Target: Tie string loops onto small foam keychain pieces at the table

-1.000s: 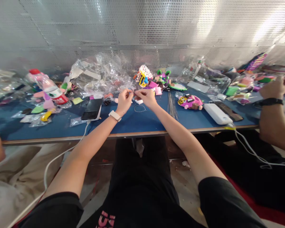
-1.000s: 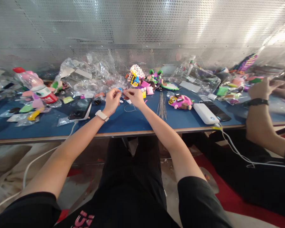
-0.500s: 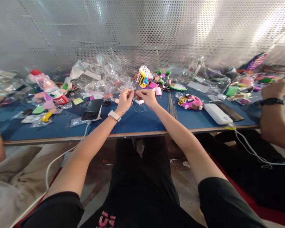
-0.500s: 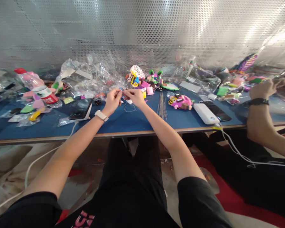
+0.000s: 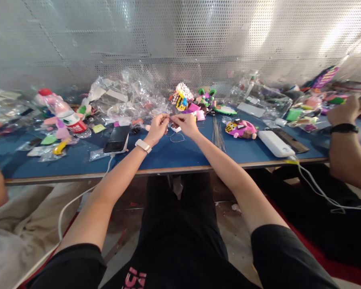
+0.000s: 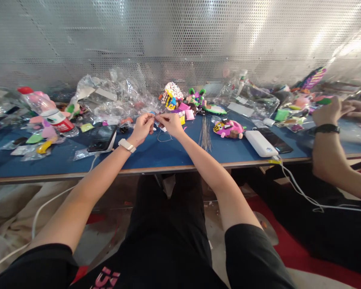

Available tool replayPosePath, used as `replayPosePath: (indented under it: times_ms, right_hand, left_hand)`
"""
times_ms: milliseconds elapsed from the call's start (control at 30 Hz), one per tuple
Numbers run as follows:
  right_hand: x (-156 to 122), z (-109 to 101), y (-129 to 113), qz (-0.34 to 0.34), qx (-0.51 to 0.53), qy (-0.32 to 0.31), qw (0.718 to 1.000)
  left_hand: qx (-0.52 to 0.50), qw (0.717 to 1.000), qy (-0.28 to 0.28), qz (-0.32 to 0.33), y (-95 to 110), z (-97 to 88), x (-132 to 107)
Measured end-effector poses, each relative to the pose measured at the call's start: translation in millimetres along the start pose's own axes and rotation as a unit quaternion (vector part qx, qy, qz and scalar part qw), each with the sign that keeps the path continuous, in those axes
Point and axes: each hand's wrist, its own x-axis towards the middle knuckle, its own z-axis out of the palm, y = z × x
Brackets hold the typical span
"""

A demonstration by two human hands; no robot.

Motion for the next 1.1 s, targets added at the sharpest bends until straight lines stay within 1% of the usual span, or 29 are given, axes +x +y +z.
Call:
replayPosePath:
  times_ms: [133,233,300,367,433,533,600,667,733,800,933,1100]
  right_hand:
    - [-1,3,-3,0.055,0.094,-0.01,0.994]
    - [-2,2,-6,0.111,0.151,-0.035,0.982]
    - [-2,1,-7,0.144,0.181,-0.054,0.971]
    - [-2,0,-7,0.157,0.189,-0.064,0.967]
    - [-1,-1,-5,0.137,0.166,-0.051,0.975]
    - [-1,-1,-3,0.058,0.077,-0.01,0.995]
    - [-1,-2,-3,0.0,0.016,0.007,1.0]
    - [-2,-3,-2,-0.037,-0.023,0.021,0.999]
    - [-2,-4,-1,-0.047,-0.04,0.032,0.998]
    - [-2,-5,-1,-0.044,-0.044,0.04,0.997]
    - [-3,-5,-2,-0.036,-0.051,0.04,0.997]
    - [-4,-5,-5,-0.044,-0.065,0.035,0.996]
  left_hand:
    - [0.009,1.0,-0.012,0.007,3,-0.7,-2]
    - [0.003,0.999,-0.032,0.004,7,-1.1,-4]
    - [-0.002,0.999,-0.051,-0.002,9,-1.4,-5]
    - [-0.001,0.998,-0.065,-0.005,11,-1.4,-6]
    - [0.001,0.998,-0.068,-0.006,11,-0.5,-5]
    - [-0.01,0.999,-0.045,-0.006,11,2.6,-5]
    - [-0.032,0.999,-0.021,-0.016,10,5.0,-4]
    - [-0.052,0.998,-0.005,-0.027,9,6.8,-4]
    - [-0.053,0.998,0.003,-0.029,7,7.5,-4]
    - [-0.041,0.999,-0.003,-0.021,6,7.1,-4]
    - [-0.037,0.999,-0.02,-0.018,4,5.6,-5]
    - [-0.062,0.997,-0.034,-0.019,7,5.5,-7]
